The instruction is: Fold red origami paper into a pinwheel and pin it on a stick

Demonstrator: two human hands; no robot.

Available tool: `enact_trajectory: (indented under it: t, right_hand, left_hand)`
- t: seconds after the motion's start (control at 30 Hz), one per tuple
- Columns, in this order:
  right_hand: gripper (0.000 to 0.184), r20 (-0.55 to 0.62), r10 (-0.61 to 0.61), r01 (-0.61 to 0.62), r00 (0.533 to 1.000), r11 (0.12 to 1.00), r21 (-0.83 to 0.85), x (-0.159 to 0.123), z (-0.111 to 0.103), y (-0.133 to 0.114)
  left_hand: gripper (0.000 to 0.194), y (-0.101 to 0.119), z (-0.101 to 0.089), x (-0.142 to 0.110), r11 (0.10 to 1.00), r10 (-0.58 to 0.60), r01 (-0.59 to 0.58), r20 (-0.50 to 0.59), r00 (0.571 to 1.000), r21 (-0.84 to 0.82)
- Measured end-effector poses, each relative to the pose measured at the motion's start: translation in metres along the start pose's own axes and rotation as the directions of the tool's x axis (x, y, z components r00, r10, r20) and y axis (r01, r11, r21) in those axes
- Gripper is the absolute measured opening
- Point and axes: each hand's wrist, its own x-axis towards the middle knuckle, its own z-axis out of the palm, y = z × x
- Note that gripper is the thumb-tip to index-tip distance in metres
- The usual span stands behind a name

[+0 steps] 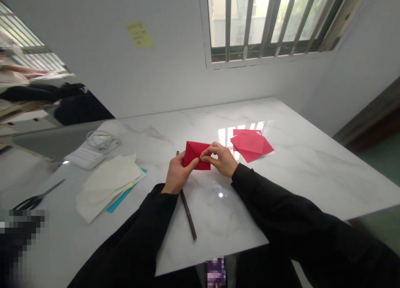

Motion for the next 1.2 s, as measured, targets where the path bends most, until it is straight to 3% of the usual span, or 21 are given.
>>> enact_trajectory:
  t: [0.43,0.73,0.97,1.2]
  right_hand:
    - [0.013,-0.001,0.055,-0.055,0.998,0.998,-0.031,0.0,-0.002,-0.002]
    - [0.026,-0.019,0.071,-0.072,0.997,0.995,-0.063,0.0,-0.002,-0.005]
    - [0.03,-0.059,0.081,-0.084,0.995,0.995,-0.059,-0.001,0.001,-0.01]
    - [0.027,-0.17,0.075,-0.092,0.983,0.991,-0.098,-0.004,0.002,-0.019]
  left_hand:
    - [0.033,0.001,-0.001,-0.001,1.0,0.007,-0.007,0.01,1.0,0.026]
    - [0.038,0.003,0.0,-0.001,0.999,0.013,-0.012,0.039,0.999,-0.048]
    - [0.04,0.002,0.002,-0.001,0.997,0.018,-0.015,0.044,0.999,-0.072]
    - [0.046,-0.006,0.004,0.002,0.992,0.032,-0.027,0.038,0.999,-0.121]
